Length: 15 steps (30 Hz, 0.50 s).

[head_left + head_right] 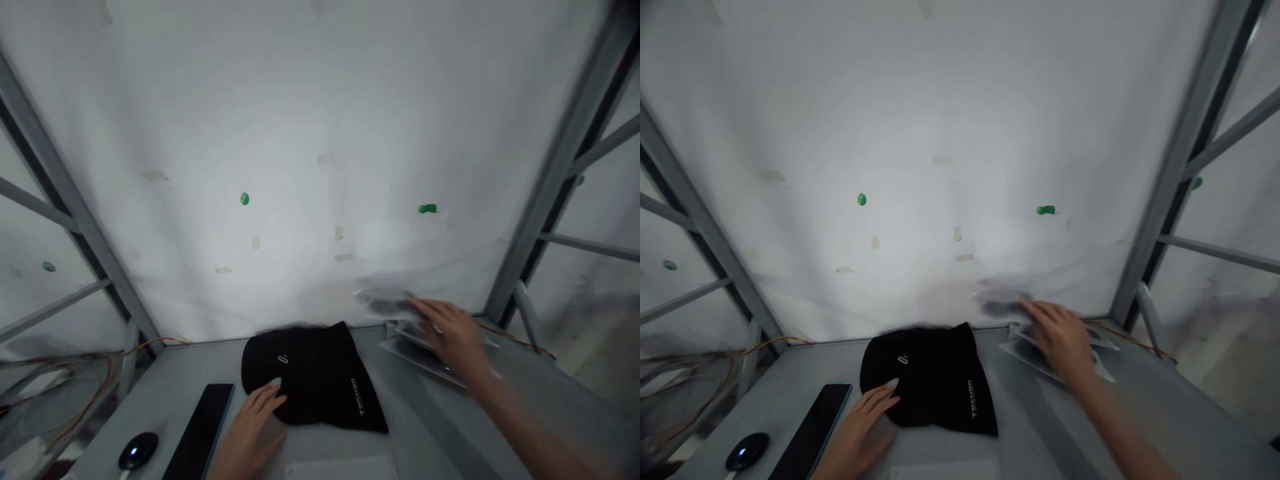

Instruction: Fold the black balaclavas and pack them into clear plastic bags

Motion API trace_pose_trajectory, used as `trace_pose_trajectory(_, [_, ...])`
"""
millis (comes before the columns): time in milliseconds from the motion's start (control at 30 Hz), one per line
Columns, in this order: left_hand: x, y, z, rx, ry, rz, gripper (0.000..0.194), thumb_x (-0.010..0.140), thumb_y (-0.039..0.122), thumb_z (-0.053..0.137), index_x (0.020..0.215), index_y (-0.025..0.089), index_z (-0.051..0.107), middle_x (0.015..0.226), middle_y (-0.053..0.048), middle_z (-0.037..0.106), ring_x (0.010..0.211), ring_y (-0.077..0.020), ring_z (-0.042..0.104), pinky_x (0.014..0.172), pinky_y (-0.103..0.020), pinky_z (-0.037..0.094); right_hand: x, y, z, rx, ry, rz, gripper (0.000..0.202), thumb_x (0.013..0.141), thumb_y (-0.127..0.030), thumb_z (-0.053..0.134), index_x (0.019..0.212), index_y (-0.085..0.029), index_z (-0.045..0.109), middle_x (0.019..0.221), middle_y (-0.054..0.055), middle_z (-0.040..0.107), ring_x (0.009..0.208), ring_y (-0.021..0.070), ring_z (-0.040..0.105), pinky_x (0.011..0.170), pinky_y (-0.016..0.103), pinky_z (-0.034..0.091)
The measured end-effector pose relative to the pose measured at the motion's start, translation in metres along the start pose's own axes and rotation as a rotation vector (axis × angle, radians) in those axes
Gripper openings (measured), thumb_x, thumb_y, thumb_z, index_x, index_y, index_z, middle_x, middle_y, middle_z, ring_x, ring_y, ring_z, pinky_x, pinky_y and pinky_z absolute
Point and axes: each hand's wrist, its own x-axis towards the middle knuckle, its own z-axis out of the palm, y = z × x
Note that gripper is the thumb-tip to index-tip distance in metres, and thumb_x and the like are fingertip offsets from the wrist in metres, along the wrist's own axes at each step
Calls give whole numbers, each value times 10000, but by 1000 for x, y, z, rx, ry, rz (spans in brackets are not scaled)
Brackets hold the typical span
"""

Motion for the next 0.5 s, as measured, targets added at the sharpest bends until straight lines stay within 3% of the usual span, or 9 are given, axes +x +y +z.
trace_pose_trajectory(100, [8, 1, 3, 32, -66, 11, 392, 869, 233, 627, 1245, 345, 614, 1413, -33, 577, 1355, -287, 471, 1092, -546, 427, -9, 66, -9, -130, -46, 134, 428, 925, -248, 393, 1307, -244, 585, 1188, 141, 681, 1107, 337, 583, 907, 495, 432])
trace_pose_trajectory(133, [11, 3, 4, 34, -80, 14, 307, 889, 234, 598, 1174, 334, 653, 1383, -26, 603, 1354, -286, 473, 1088, -547, 429, -15, 75, -7, -145, -86, 164, 423, 911, -241, 395, 1282, -241, 599, 1157, 146, 691, 1088, 339, 595, 907, 505, 438])
trace_pose_trajectory(200, [17, 7, 6, 16, -71, 7, 205, 927, 237, 536, 1049, 305, 687, 1289, -15, 668, 1332, -274, 499, 1070, -525, 446, -30, 67, 2, -136, -134, 193, 433, 888, -244, 413, 1285, -239, 586, 1182, 143, 679, 1093, 336, 605, 946, 534, 436])
trace_pose_trajectory(300, [20, 12, 12, -50, 18, -31, 218, 970, 260, 457, 1032, 280, 665, 1151, -23, 725, 1230, -234, 586, 1030, -444, 482, -58, 3, 14, 49, -142, 68, 494, 900, -297, 467, 1393, -295, 487, 1391, 99, 562, 1263, 318, 522, 1068, 544, 378])
trace_pose_trajectory(367, [19, 14, 16, -95, 86, -72, 221, 978, 291, 442, 1045, 279, 652, 1093, -25, 733, 1117, -214, 643, 979, -395, 508, -75, -54, 19, 283, -315, -111, 565, 888, -335, 550, 1440, -343, 432, 1462, 60, 505, 1308, 283, 493, 1079, 469, 409])
trace_pose_trajectory(433, [18, 16, 18, -139, 137, -138, 217, 977, 329, 439, 1035, 280, 642, 1041, -21, 732, 1024, -203, 664, 917, -355, 527, -88, -101, 25, 455, -459, -168, 620, 829, -331, 634, 1424, -320, 458, 1425, 70, 547, 1271, 289, 527, 1056, 462, 438])
trace_pose_trajectory(500, [17, 19, 18, -182, 170, -215, 221, 978, 364, 431, 1024, 277, 628, 977, -10, 724, 962, -194, 665, 865, -318, 529, -94, -127, 34, 577, -507, -145, 491, 821, -237, 597, 1307, -294, 571, 1301, 75, 641, 1191, 285, 587, 1041, 486, 438])
